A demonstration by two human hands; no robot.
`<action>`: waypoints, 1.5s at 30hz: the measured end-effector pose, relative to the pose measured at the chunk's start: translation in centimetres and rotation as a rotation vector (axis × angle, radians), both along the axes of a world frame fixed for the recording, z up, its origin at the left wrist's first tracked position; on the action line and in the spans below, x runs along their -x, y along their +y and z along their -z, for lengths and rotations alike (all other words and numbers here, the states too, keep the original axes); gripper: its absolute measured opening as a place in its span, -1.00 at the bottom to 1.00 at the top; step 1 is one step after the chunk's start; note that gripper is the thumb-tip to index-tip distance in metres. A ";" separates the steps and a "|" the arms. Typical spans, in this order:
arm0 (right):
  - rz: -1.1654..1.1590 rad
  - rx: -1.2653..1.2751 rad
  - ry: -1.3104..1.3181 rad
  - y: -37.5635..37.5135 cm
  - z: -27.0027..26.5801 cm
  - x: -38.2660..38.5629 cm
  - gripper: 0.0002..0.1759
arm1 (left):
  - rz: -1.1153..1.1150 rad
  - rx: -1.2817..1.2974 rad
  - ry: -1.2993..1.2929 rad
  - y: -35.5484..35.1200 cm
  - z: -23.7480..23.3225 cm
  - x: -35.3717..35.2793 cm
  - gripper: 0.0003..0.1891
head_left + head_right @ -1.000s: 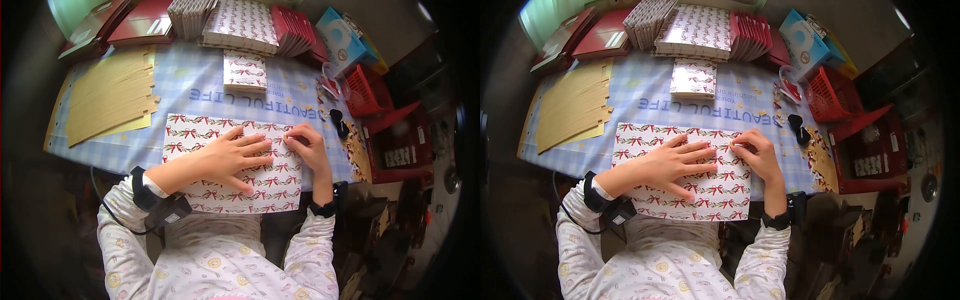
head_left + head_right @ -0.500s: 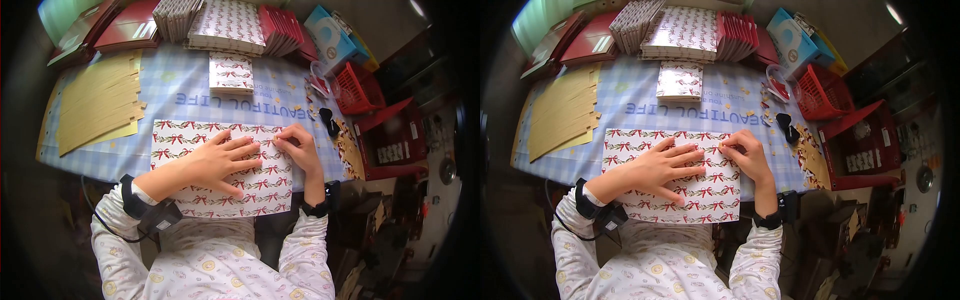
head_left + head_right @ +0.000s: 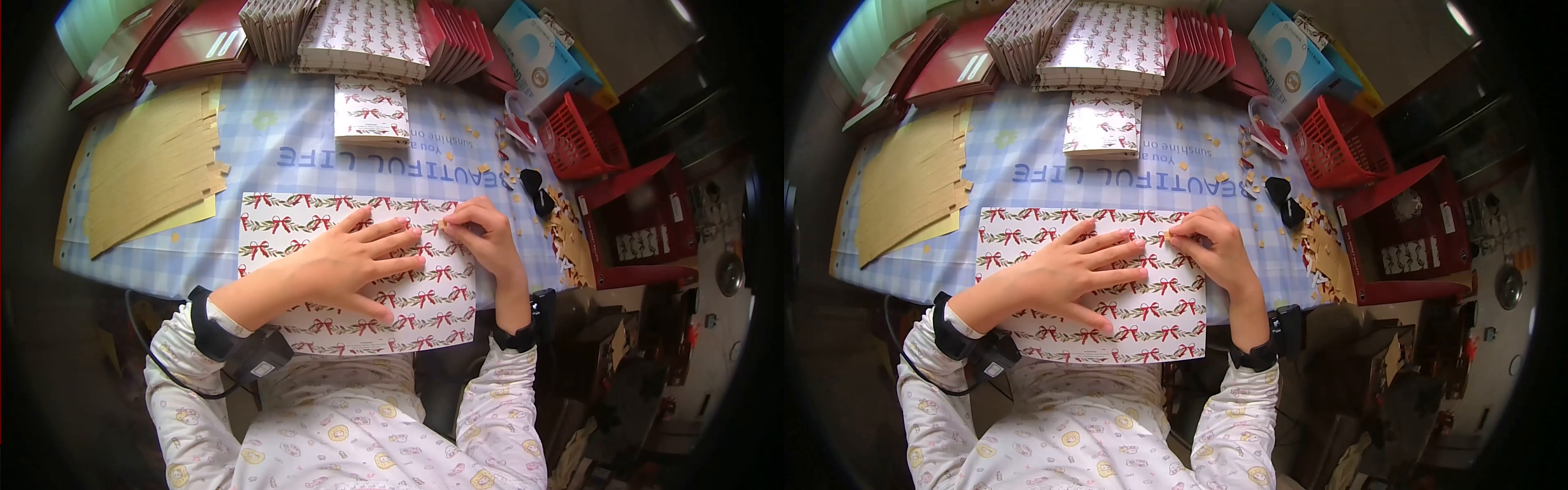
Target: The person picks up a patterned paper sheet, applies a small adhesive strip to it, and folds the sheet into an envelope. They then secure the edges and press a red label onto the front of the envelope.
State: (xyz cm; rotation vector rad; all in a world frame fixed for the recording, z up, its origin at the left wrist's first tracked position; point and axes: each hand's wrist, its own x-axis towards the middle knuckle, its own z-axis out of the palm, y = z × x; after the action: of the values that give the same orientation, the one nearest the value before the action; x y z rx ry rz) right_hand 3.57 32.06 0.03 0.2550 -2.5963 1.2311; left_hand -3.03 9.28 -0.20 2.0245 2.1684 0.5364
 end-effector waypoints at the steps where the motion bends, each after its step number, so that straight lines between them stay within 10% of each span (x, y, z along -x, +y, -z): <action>1: 0.000 0.000 -0.001 0.0 0.0 0.0 -0.86 | 0.000 0.000 -0.001 0.0 0.0 0.0 -0.28; 45: 0.033 0.047 -0.111 0.1 -0.1 0.2 -0.86 | -0.011 -0.046 0.015 0.1 0.2 0.0 -0.32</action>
State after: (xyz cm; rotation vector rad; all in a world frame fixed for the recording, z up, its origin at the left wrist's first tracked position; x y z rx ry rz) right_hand 3.36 32.13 0.16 0.1382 -2.6490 1.3283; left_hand -3.03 9.35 -0.37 2.0471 2.1968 0.5801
